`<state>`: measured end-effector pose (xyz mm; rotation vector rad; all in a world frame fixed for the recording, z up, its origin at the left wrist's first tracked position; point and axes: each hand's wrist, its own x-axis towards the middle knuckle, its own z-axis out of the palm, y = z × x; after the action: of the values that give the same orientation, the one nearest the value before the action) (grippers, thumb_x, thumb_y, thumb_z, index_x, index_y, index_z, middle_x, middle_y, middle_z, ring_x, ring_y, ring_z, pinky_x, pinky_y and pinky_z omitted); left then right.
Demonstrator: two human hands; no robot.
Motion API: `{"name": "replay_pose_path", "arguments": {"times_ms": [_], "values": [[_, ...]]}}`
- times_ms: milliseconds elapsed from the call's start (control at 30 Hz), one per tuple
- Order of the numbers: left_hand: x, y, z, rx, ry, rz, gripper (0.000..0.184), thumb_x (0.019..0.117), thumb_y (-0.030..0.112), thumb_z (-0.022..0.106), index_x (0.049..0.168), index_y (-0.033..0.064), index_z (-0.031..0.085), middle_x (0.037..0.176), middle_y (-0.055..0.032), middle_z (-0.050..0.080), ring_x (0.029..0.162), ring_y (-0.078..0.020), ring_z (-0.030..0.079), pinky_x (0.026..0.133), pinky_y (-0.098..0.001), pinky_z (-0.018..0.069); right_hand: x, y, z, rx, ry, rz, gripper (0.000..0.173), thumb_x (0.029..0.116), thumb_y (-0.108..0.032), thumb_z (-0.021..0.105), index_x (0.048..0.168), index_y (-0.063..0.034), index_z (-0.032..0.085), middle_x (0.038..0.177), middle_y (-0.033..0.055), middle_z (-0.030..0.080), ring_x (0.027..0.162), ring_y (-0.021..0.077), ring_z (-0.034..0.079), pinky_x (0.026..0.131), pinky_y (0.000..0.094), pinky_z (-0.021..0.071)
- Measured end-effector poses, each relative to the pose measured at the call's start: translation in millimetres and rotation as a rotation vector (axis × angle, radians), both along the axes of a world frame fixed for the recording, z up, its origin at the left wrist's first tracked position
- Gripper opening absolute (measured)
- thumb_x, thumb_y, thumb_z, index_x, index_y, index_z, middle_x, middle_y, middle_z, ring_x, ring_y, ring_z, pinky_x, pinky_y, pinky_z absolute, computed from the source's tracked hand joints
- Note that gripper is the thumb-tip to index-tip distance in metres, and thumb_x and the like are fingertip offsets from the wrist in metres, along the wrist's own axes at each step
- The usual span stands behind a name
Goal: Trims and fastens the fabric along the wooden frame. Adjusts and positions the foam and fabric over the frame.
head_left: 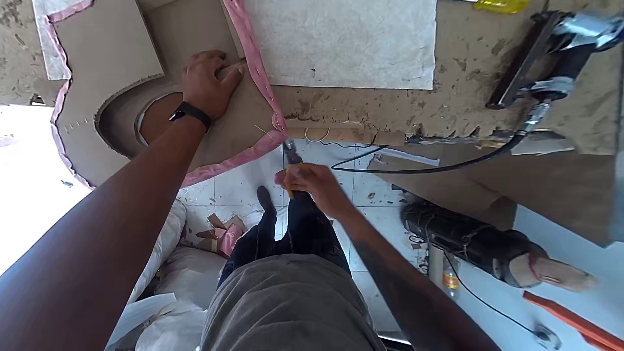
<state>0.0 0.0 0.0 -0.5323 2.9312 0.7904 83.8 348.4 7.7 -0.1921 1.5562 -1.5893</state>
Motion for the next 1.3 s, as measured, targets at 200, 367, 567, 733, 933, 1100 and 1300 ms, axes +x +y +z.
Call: {"name": "replay_pose_path", "arguments": {"times_ms": [200, 367, 567, 733, 933, 1100, 1300], "values": [[-2, 1, 1, -0.009, 0.006, 0.009, 0.059, 0.0954, 0.072, 0.047, 0.116, 0.0236, 0.075, 0.149, 0.0073, 0.057, 0.147, -0.0165, 0.041, 0.121, -0.0535, 0.0305, -105, 18, 16, -0.003, -0.305, 0.407, 0.05, 0.1121, -0.034, 0.04, 0.108, 0.0078, 0.067, 0.112, 0.0249, 0.073, 0.098, 0.0384, 0.074, 0.088, 0.0515, 0.0626], [-3, 0, 0, -0.009, 0.003, 0.018, 0.058, 0.0953, 0.072, 0.048, 0.112, 0.0236, 0.076, 0.149, 0.0089, 0.056, 0.147, -0.0154, 0.04, 0.121, -0.0523, 0.0309, -147, -4, 13, 0.055, -0.396, 0.635, 0.055, 0.1116, -0.04, 0.039, 0.103, 0.0063, 0.067, 0.099, 0.0231, 0.073, 0.087, 0.035, 0.075, 0.08, 0.0495, 0.0641], [-1, 1, -2, 0.038, 0.061, 0.048, 0.05, 0.0969, 0.064, 0.053, 0.11, 0.0227, 0.077, 0.146, 0.0087, 0.059, 0.147, -0.0145, 0.041, 0.123, -0.0503, 0.0309, -99, -3, -10, 0.275, 0.618, 0.477, 0.039, 0.1048, -0.045, 0.053, 0.081, -0.0147, 0.059, 0.066, -0.0011, 0.049, 0.052, 0.0128, 0.047, 0.045, 0.0323, 0.0425], [-1, -1, -2, 0.026, 0.065, 0.063, 0.05, 0.0976, 0.064, 0.053, 0.109, 0.0222, 0.078, 0.146, 0.0093, 0.06, 0.147, -0.0139, 0.042, 0.123, -0.049, 0.0309, -122, 12, -8, 0.15, 0.261, 0.589, 0.04, 0.1071, -0.045, 0.049, 0.094, -0.0139, 0.07, 0.087, -0.0018, 0.071, 0.076, 0.0129, 0.068, 0.067, 0.0344, 0.0596], [-1, 2, -5, 0.031, 0.091, 0.074, 0.049, 0.0978, 0.063, 0.053, 0.105, 0.0217, 0.079, 0.144, 0.01, 0.061, 0.146, -0.0122, 0.043, 0.121, -0.0486, 0.0332, -150, -7, 18, -0.012, -0.576, 0.604, 0.058, 0.1126, -0.041, 0.033, 0.103, 0.0081, 0.062, 0.106, 0.0279, 0.071, 0.095, 0.0392, 0.074, 0.088, 0.0523, 0.062], [0, -2, -4, 0.035, 0.086, 0.074, 0.048, 0.0978, 0.063, 0.054, 0.105, 0.022, 0.079, 0.145, 0.0111, 0.061, 0.147, -0.0111, 0.041, 0.123, -0.0476, 0.0313, -119, -14, 4, 0.108, -0.231, 0.506, 0.049, 0.1102, -0.045, 0.039, 0.094, -0.0041, 0.061, 0.066, 0.0071, 0.055, 0.05, 0.0156, 0.052, 0.048, 0.0313, 0.0474], [-4, -5, -1, 0.035, 0.102, 0.083, 0.044, 0.0978, 0.06, 0.056, 0.105, 0.0228, 0.079, 0.144, 0.0106, 0.062, 0.146, -0.0121, 0.042, 0.122, -0.0481, 0.0324, -109, -8, -19, 0.118, 0.245, 0.45, 0.039, 0.105, -0.046, 0.054, 0.091, -0.0117, 0.065, 0.074, 0.0007, 0.064, 0.064, 0.0153, 0.063, 0.06, 0.036, 0.0567]]}}
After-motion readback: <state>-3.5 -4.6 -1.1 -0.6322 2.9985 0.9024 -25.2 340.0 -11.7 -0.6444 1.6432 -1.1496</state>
